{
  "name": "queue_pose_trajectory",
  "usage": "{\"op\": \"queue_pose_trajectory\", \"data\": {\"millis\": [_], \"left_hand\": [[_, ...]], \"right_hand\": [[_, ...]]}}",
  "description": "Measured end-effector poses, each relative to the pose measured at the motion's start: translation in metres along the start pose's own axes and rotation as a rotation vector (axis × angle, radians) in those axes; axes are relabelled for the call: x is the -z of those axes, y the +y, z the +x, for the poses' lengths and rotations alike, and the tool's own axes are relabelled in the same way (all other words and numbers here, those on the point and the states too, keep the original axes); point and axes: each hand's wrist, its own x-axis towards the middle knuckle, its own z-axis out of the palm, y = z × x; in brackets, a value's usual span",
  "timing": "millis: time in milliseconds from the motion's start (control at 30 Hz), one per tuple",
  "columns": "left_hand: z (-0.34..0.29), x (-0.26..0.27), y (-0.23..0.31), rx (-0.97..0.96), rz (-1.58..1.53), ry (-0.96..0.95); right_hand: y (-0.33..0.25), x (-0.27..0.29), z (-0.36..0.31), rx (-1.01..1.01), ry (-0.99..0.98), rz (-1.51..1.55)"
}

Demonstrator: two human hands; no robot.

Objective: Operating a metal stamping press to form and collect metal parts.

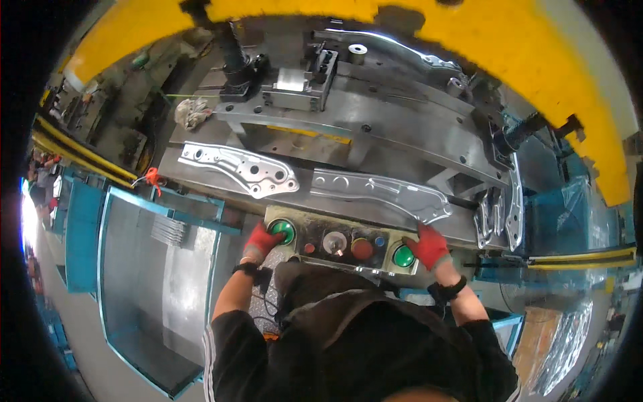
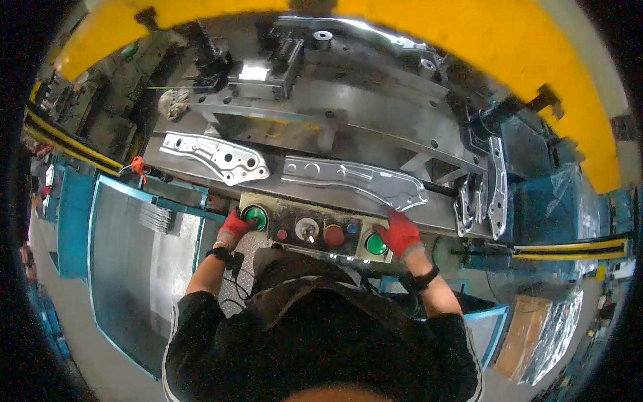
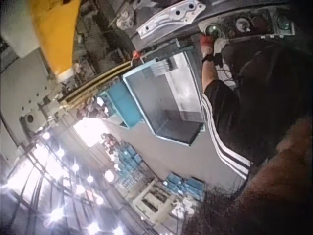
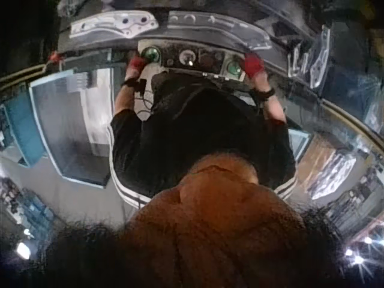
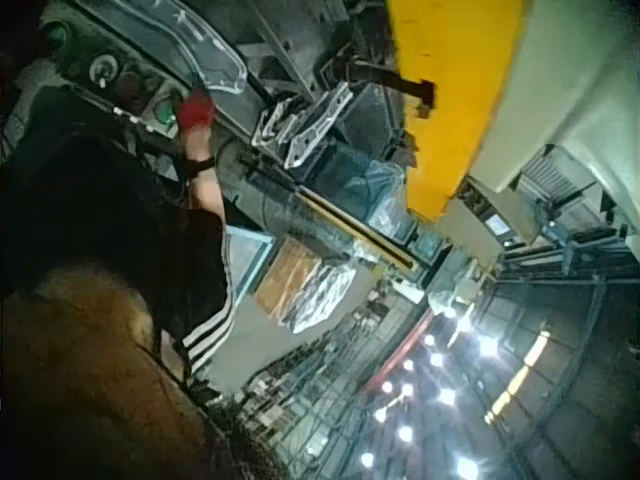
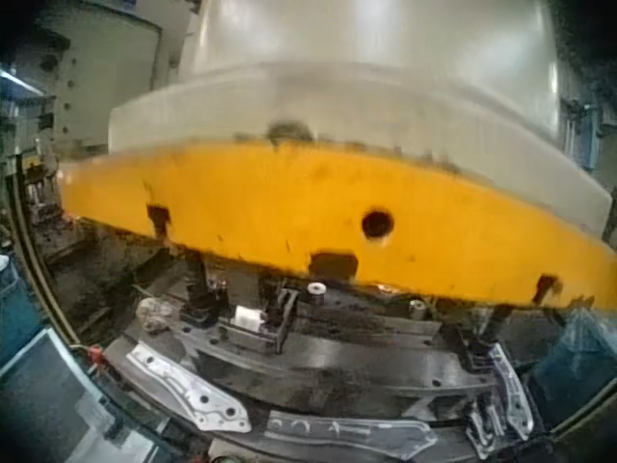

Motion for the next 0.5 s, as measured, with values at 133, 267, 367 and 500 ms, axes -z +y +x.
{"op": "queue_pose_trajectory", "data": {"millis": [133,267,367,500], "left_hand": [[-0.042,0.017,0.089,-0.019,-0.023,0.016],[-0.032,0.023,0.092,0.01,0.436,-0.056],[-0.062,0.041,0.147,-0.091,0.774,0.007],[-0.08,0.058,0.198,-0.543,0.641,0.0]], "right_hand": [[-0.047,0.019,0.066,0.382,0.37,-0.163],[-0.047,-0.008,0.126,0.341,0.048,-0.305],[-0.054,0.003,0.135,0.374,-0.069,-0.376],[-0.068,0.032,0.103,0.467,0.154,-0.352]]}}
